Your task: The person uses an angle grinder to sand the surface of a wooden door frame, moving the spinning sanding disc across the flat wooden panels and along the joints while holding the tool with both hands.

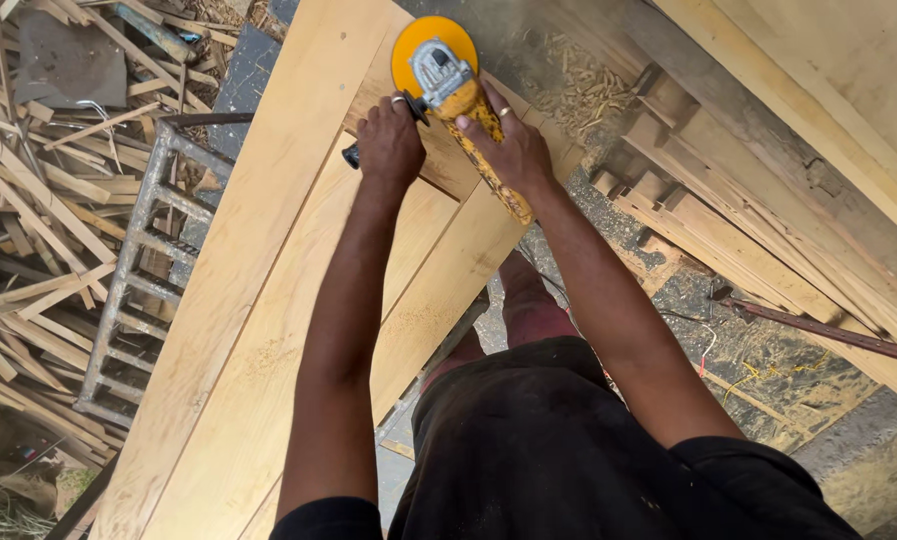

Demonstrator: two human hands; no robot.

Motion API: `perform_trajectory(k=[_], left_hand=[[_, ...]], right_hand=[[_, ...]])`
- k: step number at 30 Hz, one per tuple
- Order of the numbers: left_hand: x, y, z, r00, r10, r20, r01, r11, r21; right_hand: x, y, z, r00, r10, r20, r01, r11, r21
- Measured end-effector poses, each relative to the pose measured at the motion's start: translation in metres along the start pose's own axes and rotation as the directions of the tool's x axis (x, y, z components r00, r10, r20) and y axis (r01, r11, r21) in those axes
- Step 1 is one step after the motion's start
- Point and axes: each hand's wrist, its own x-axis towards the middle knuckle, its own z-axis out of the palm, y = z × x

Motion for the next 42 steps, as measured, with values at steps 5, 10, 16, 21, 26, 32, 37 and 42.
perform_trajectory(k=[5,10,16,21,26,32,37,42], left_hand=[[-0.027,0.066,0.025,0.995,0.08,0.067,-0.081,0.997,0.012],[-0.064,0.091,0.031,0.993,0.102,0.059,-0.099,0.994,-0.053],[-0.072,0.107,0.031,0.988,0.105,0.113,-0.099,0.993,-0.062],[-0.092,0.108,0.037,0.985,0.138,0.102,-0.132,0.989,-0.061],[-0.141,0.115,0.034,0.984,0.147,0.099,-0.133,0.981,-0.14],[-0.135,0.131,0.024,0.969,0.224,0.105,-0.203,0.962,-0.181],[-0.074,0.132,0.024,0.971,0.2,0.127,-0.185,0.975,-0.124],[-0.109,0.16,0.032,0.957,0.224,0.182,-0.192,0.965,-0.181]], right_hand=[[-0.05,0.043,-0.028,0.997,0.011,-0.073,-0.006,0.998,0.066],[-0.082,0.065,-0.031,0.995,0.087,-0.042,-0.084,0.993,0.08],[-0.1,0.078,-0.035,0.996,0.078,-0.042,-0.074,0.993,0.091],[-0.117,0.088,-0.027,0.995,0.084,-0.052,-0.08,0.994,0.077],[-0.156,0.097,-0.021,0.99,0.136,-0.034,-0.134,0.989,0.057],[-0.175,0.095,-0.03,0.974,0.19,-0.124,-0.176,0.977,0.119],[-0.121,0.089,-0.045,0.974,0.174,-0.147,-0.161,0.982,0.094],[-0.163,0.113,-0.056,0.971,0.189,-0.145,-0.178,0.98,0.085]])
